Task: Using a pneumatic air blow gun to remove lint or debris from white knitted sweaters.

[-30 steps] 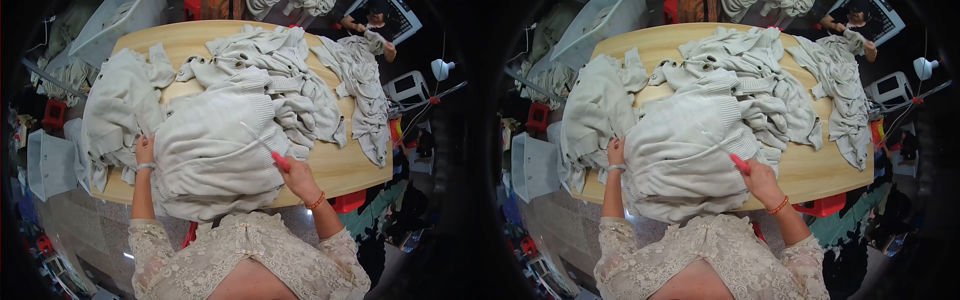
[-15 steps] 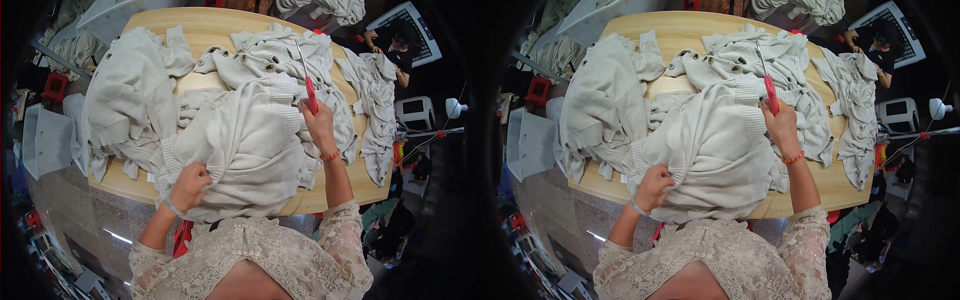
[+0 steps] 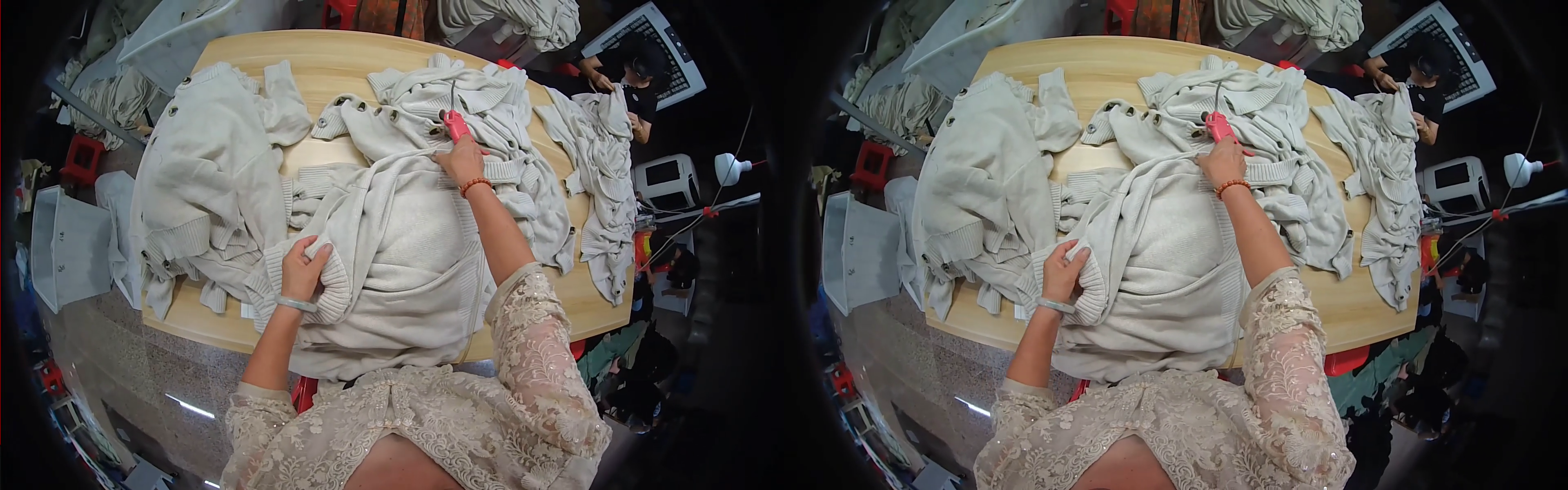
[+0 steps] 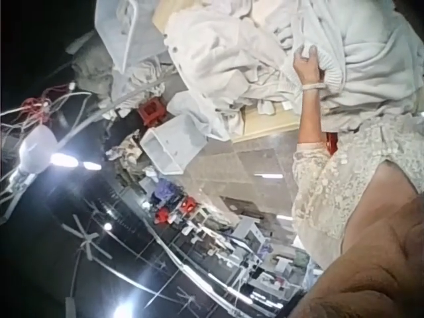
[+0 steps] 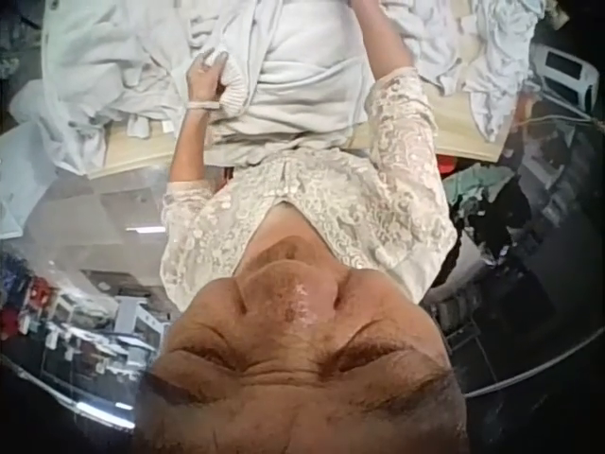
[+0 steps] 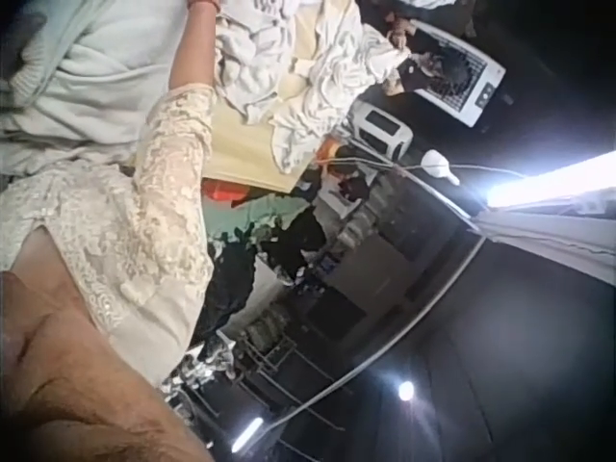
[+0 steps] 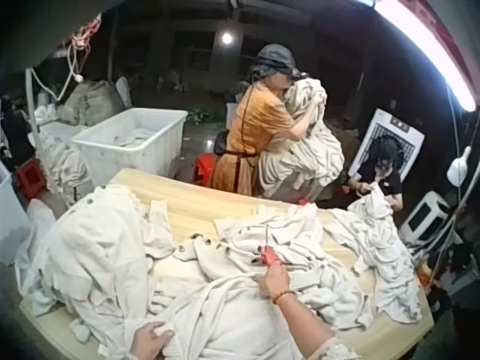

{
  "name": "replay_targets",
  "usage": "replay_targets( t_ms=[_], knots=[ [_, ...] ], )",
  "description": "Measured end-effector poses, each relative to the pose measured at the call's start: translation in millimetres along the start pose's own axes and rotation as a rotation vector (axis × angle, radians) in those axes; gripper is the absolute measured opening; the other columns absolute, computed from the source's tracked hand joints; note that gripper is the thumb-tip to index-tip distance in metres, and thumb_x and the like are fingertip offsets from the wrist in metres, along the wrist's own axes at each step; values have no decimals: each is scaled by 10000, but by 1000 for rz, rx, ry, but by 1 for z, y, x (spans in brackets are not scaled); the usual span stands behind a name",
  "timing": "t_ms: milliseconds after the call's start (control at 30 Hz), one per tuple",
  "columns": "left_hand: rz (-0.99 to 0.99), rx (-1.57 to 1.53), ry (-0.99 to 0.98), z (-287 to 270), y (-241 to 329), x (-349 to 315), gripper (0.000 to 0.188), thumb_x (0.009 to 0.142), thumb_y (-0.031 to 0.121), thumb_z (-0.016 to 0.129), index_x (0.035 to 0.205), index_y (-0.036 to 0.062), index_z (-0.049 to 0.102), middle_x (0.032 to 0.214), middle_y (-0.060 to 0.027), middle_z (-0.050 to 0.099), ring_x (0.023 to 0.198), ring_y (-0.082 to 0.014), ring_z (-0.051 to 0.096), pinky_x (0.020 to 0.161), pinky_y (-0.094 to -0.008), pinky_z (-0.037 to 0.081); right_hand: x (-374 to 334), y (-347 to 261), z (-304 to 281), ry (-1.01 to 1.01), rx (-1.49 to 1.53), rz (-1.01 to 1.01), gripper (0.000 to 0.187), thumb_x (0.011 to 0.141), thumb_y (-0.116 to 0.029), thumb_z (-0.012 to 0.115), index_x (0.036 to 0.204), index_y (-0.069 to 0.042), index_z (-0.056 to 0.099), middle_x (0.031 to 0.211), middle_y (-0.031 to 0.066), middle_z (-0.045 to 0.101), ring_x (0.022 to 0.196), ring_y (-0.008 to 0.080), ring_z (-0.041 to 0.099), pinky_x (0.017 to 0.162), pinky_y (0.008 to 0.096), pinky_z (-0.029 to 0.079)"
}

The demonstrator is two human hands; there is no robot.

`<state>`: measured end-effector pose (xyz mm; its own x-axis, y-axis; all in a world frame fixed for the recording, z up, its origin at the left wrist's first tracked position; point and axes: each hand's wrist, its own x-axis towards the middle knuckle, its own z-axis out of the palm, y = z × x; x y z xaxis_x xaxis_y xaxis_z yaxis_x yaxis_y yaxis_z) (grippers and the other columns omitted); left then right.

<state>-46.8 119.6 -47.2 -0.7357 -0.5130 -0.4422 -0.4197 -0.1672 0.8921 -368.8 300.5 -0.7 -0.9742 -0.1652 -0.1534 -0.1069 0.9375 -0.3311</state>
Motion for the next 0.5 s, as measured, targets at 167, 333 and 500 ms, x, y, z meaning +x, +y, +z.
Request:
replay_targets(
  t_ms=[167,333,500],
  knots=[
    [292,-8,150,-11,8,20,243,826,16,676,1050,18,582,691,36,553,583,-15,454,514,-191,358,-9,25,-27,7,181,-175,386,684,-254,774,922,13,629,825,187,654,788,322,641,741,415,502],
    [756,10,491,-38,63,12,361,835,-77,595,1188,-7,573,1012,-36,612,827,-70,568,742,-202,447,-42,62,-85,188,540,-372,206,740,-127,713,884,4,646,621,53,546,564,125,471,549,299,410],
    [942,242,570,-93,70,-60,403,796,-128,551,1175,1,603,1199,-86,612,1063,-237,606,932,-314,456,-124,142,-132,180,612,-504,176,759,-31,672,934,-18,669,699,-6,581,624,70,472,591,246,402]
  ],
)
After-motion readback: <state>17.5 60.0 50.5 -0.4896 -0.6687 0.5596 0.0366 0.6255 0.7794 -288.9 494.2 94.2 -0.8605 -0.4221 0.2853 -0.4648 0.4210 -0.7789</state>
